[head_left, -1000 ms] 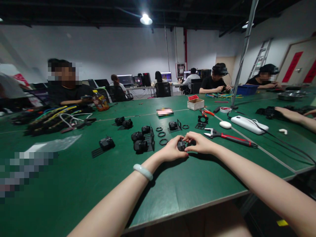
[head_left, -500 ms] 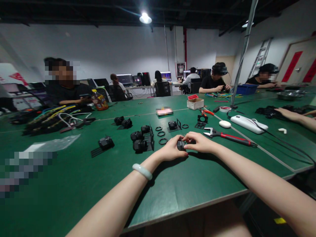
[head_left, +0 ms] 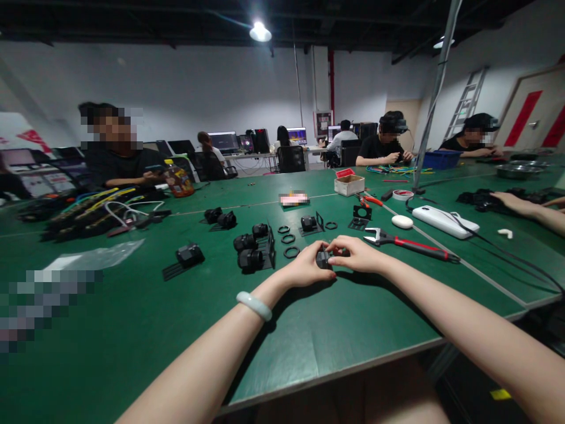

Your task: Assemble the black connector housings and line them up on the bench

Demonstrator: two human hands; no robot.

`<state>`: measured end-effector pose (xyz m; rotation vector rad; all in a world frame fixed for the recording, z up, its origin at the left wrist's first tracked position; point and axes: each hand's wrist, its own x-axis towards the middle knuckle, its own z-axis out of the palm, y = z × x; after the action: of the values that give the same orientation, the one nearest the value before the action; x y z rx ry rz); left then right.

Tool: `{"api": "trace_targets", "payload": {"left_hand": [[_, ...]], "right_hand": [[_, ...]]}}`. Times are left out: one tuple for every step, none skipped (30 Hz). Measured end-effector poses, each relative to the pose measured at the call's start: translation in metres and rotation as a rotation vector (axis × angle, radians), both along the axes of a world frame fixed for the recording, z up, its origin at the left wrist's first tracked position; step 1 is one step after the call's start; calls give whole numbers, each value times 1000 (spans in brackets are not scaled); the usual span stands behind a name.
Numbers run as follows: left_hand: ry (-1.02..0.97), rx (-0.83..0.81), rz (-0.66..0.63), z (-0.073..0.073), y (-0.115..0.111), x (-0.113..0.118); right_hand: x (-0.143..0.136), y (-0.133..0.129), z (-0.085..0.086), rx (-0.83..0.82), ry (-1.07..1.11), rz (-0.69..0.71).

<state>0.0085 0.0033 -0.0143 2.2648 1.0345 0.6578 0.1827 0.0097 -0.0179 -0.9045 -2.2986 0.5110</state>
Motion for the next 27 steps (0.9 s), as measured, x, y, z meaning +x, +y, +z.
{"api": "trace_targets", "payload": {"left_hand": [[2, -3, 1, 0, 0, 0], [4, -5, 2, 0, 0, 0], [6, -7, 5, 0, 0, 0], [8, -8, 5, 0, 0, 0], [9, -9, 5, 0, 0, 0], [7, -8, 3, 0, 0, 0], [4, -6, -2, 0, 0, 0], [2, -3, -8, 0, 1, -1], [1, 1, -12, 0, 1, -1], [-1, 6, -13, 0, 1, -1], [-1, 12, -10, 0, 1, -1], [-1, 15, -4, 0, 1, -1], [0, 17, 3, -1, 1, -1], [1, 17, 8, -1, 1, -1], [1, 16, 8, -1, 1, -1], [2, 15, 7, -2, 1, -1], [3, 14, 4, -2, 1, -1], [3, 13, 1, -2, 1, -1], [2, 12, -1, -1, 1, -1], [-1, 10, -1, -1, 1, -1], [-3, 7, 1, -1, 0, -1], [-5, 2, 3, 0, 0, -1], [-7, -2, 5, 0, 0, 0], [-8, -6, 8, 1, -1, 0], [-9, -10, 9, 1, -1, 0], [-11, -13, 7, 1, -1, 0], [-13, -15, 1, 1, -1, 0]], "right_hand": [[0, 0, 0, 1, -3, 1], [1, 0, 0, 2, -10, 5], [1, 1, 0, 3, -18, 10], [2, 1, 1, 4, -25, 14], [3, 1, 1, 6, -28, 17], [3, 1, 0, 7, -25, 19], [3, 1, 0, 7, -17, 21], [4, 1, 0, 7, -6, 25], [3, 0, 0, 6, 7, 29], [3, 0, 0, 7, 21, 34], [2, 0, -1, 7, 35, 40], [1, -1, -1, 8, 48, 43], [0, -1, -1, 8, 61, 44], [-1, -1, -1, 6, 74, 45], [-2, -1, -2, 4, 85, 46], [-3, -1, -2, 2, 94, 46], [-3, -1, -2, -1, 101, 45], [-4, -1, -2, -6, 107, 42], [-4, -1, -2, -12, 112, 38], [-5, -1, -2, -21, 115, 33], [-5, -2, -2, -28, 118, 29], [-5, -2, -2, -35, 120, 26], [-5, -2, -2, -39, 121, 24], [-5, -3, -2, -39, 121, 25], [-5, -3, -2, -38, 121, 26], [-5, -3, -2, -37, 121, 26], [-5, -3, -2, -35, 119, 27]]}}
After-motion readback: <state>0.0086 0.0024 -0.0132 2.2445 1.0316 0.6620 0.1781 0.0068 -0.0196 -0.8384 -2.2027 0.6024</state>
